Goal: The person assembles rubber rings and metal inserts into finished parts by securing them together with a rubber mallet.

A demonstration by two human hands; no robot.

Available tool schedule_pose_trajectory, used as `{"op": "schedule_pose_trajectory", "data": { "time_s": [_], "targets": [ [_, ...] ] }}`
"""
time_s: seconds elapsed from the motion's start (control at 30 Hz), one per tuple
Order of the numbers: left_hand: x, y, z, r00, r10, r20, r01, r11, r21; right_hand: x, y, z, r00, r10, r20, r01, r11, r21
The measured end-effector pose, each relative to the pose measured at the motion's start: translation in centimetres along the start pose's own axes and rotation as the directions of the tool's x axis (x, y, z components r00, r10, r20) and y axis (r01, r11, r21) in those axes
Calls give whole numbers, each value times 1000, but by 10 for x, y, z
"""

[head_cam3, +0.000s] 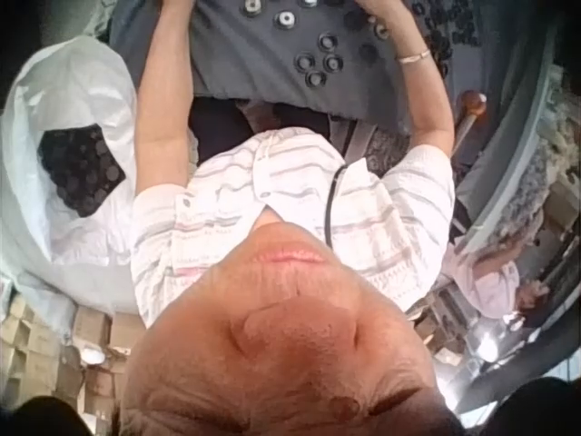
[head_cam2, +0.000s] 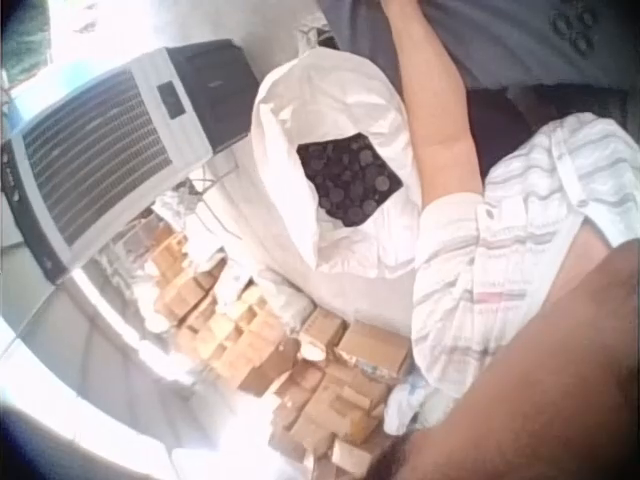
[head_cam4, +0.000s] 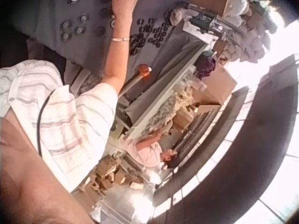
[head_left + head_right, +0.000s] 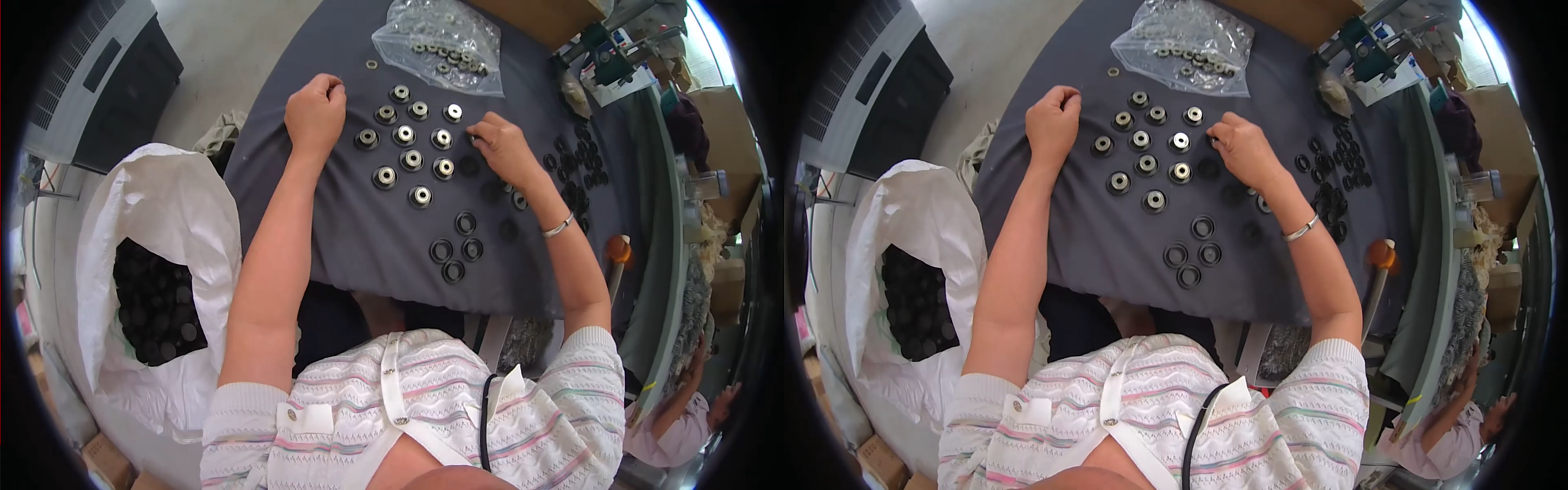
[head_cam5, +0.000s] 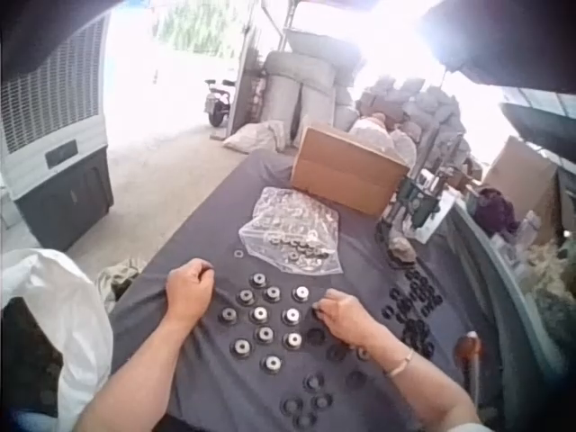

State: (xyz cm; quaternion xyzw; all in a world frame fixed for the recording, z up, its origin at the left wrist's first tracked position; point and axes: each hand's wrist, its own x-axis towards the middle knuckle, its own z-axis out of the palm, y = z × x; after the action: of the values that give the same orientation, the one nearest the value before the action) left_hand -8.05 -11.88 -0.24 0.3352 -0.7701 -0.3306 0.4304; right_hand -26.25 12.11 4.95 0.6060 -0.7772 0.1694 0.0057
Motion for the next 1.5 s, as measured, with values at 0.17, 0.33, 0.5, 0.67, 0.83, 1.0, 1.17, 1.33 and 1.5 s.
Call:
{"op": "schedule_pose_trajectory", "data": {
  "time_s": [0.17, 0.33, 0.5, 0.67, 0.83, 1.0, 1.17, 1.33, 1.5],
  "targets": [
    [-4, -1, -1, 1000, -20, 3, 20, 1000, 0, 7, -12, 3, 999, -27, -38, 27, 1000, -5],
    [-5, 2, -4, 999, -43, 6, 43, 999, -13, 49, -10, 6, 984, -82, -159, 47, 975, -215],
    [-4, 4, 0, 999, -46, 7, 46, 998, -33, 115, 19, 35, 984, 117, -132, -142, 970, -195],
    [0, 2, 2, 1000, 2, -23, -2, 1000, -15, 132, 47, 43, 995, 68, -78, -91, 935, -344],
    [-1, 1, 0, 998, -54, 11, 54, 998, -27, 96, 26, 16, 994, -3, -106, -16, 983, -183],
    [0, 2, -2, 1000, -12, -9, 12, 1000, 5, 28, 13, -24, 965, 232, -122, -223, 971, 85],
    [-1, 1, 1, 1000, -22, 9, 22, 1000, -1, -2, 35, -16, 968, 240, -80, -233, 969, 84],
    [-3, 2, -1, 997, -64, 32, 64, 998, -12, -5, 38, -10, 963, 267, -43, -263, 962, 77],
    [-1, 1, 0, 1000, -16, 5, 16, 1000, -5, 0, 36, -9, 968, 251, -28, -250, 967, 47]
  ]
}}
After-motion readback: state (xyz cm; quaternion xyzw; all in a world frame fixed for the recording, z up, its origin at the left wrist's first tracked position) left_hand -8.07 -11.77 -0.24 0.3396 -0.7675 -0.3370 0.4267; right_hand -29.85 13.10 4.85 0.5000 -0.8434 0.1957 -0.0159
